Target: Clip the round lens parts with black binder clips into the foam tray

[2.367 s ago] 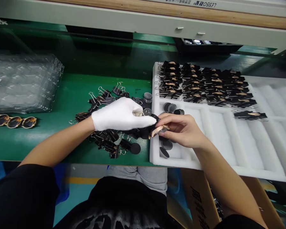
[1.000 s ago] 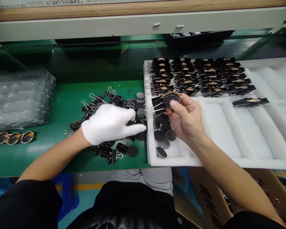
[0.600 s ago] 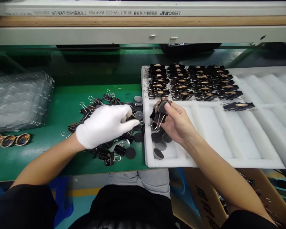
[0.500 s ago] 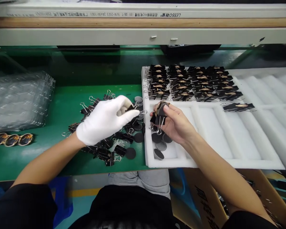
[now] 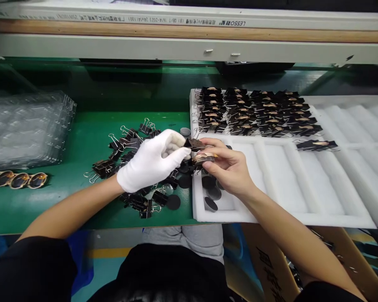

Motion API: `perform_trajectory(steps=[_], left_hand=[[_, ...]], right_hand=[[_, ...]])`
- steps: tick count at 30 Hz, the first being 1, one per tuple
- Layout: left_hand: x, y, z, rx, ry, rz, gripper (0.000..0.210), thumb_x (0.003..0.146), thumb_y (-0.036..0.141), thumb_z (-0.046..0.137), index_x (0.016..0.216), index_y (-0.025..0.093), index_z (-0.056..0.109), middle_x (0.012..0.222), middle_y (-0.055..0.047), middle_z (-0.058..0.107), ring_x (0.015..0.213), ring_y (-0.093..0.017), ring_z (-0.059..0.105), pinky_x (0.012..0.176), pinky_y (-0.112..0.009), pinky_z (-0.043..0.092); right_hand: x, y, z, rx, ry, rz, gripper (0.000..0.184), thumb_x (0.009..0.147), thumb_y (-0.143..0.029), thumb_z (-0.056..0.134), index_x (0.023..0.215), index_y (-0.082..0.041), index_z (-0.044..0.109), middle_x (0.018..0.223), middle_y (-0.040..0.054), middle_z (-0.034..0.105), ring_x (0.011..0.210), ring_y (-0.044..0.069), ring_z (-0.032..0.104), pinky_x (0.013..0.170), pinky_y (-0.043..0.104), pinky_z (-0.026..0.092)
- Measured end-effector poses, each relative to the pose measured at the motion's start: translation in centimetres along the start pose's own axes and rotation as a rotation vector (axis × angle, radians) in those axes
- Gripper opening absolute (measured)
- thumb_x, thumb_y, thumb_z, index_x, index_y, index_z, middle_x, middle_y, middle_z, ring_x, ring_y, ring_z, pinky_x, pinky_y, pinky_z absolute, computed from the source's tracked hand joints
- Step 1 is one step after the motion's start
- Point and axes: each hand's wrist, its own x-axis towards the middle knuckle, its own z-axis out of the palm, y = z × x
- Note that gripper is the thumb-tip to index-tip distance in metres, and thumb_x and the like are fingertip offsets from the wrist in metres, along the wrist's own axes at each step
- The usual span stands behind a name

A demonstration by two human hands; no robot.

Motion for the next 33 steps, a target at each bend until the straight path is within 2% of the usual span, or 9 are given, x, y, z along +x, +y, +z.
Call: perform_trajectory(steps=[5,10,14,18,22,25,27,29,33], left_hand=[[0.1,0.6,-1.1,0.355,-0.196,0.122,0.025,0.093,0.045,0.062,0.088,0.020,0.062,0.076,0.002,0.070,0.067,-0.011,0.065,0.066,-0.025,0.048],[0.4,1.2,-2.4,0.621,-0.171,0.006,0.045,0.082,0.066,0.067,0.074,0.021,0.062,0.059,0.003,0.061,0.055,-0.013,0.058,0.057,-0.027,0.036],[0.4,1.0,-2.5,0.704,-0.239,0.128,0.053,0.081,0.072,0.065,0.068,0.021,0.057,0.055,0.004,0.058,0.049,-0.011,0.050,0.055,-0.027,0.029],[0.4,0.3,-2.2,0.810,-0.217,0.224,0.056,0.087,0.073,0.055,0.068,0.021,0.055,0.052,0.003,0.053,0.047,-0.013,0.048,0.054,-0.028,0.024],[0.8,0.1,-2.6,0.754,-0.224,0.207,0.048,0.095,0.063,0.050,0.076,0.020,0.057,0.057,0.003,0.055,0.049,-0.013,0.049,0.054,-0.027,0.028],[1.0,0.4,-3.4,0.627,-0.221,0.173,0.044,0.098,0.057,0.049,0.078,0.020,0.058,0.058,0.005,0.054,0.052,-0.010,0.047,0.056,-0.025,0.032],[1.0,0.6,-3.8,0.582,-0.218,0.162,0.042,0.100,0.054,0.049,0.077,0.020,0.059,0.059,0.005,0.052,0.054,-0.009,0.046,0.057,-0.024,0.034],[0.9,0.6,-3.7,0.569,-0.227,0.177,0.041,0.100,0.051,0.049,0.076,0.020,0.059,0.059,0.006,0.051,0.054,-0.009,0.045,0.058,-0.024,0.034],[0.8,0.2,-2.9,0.571,-0.282,0.236,0.039,0.100,0.048,0.052,0.074,0.020,0.057,0.058,0.006,0.048,0.053,-0.009,0.040,0.057,-0.025,0.032]], right_hand=[[-0.2,-0.3,0.2,-0.005,0.034,-0.064,0.013,0.091,-0.027,0.081,0.104,-0.031,0.083,0.126,0.0061,0.077,0.123,0.025,0.071,0.105,0.043,0.061],[-0.4,-0.5,0.5,-0.037,-0.080,-0.066,0.017,0.091,-0.020,0.080,0.106,-0.029,0.083,0.125,0.0082,0.077,0.117,0.024,0.073,0.099,0.040,0.063],[-0.6,-0.6,0.5,0.019,-0.131,-0.017,0.016,0.091,-0.019,0.080,0.104,-0.027,0.083,0.121,0.0087,0.079,0.114,0.022,0.075,0.091,0.035,0.066],[-0.5,-0.8,0.4,0.012,-0.120,0.047,0.011,0.091,-0.022,0.079,0.102,-0.025,0.082,0.122,0.0085,0.079,0.114,0.022,0.075,0.092,0.034,0.065],[-0.1,-1.3,-0.2,-0.017,-0.037,0.130,0.010,0.096,-0.033,0.075,0.102,-0.025,0.076,0.119,0.0067,0.079,0.110,0.021,0.074,0.095,0.035,0.062],[0.4,-1.8,-1.2,-0.057,-0.007,0.226,0.020,0.100,-0.045,0.069,0.103,-0.025,0.070,0.098,0.0037,0.077,0.082,0.018,0.073,0.078,0.033,0.061],[0.7,-2.2,-1.8,-0.185,-0.030,0.253,0.024,0.096,-0.046,0.073,0.099,-0.023,0.070,0.090,0.0028,0.073,0.072,0.016,0.067,0.067,0.031,0.056],[0.8,-2.5,-2.2,-0.320,-0.076,0.251,0.021,0.089,-0.040,0.079,0.093,-0.020,0.072,0.087,0.0032,0.072,0.074,0.017,0.065,0.066,0.030,0.053],[0.9,-2.7,-2.3,-0.349,-0.234,0.321,0.015,0.082,-0.032,0.082,0.085,-0.018,0.077,0.078,0.0017,0.071,0.071,0.017,0.063,0.064,0.030,0.049]])
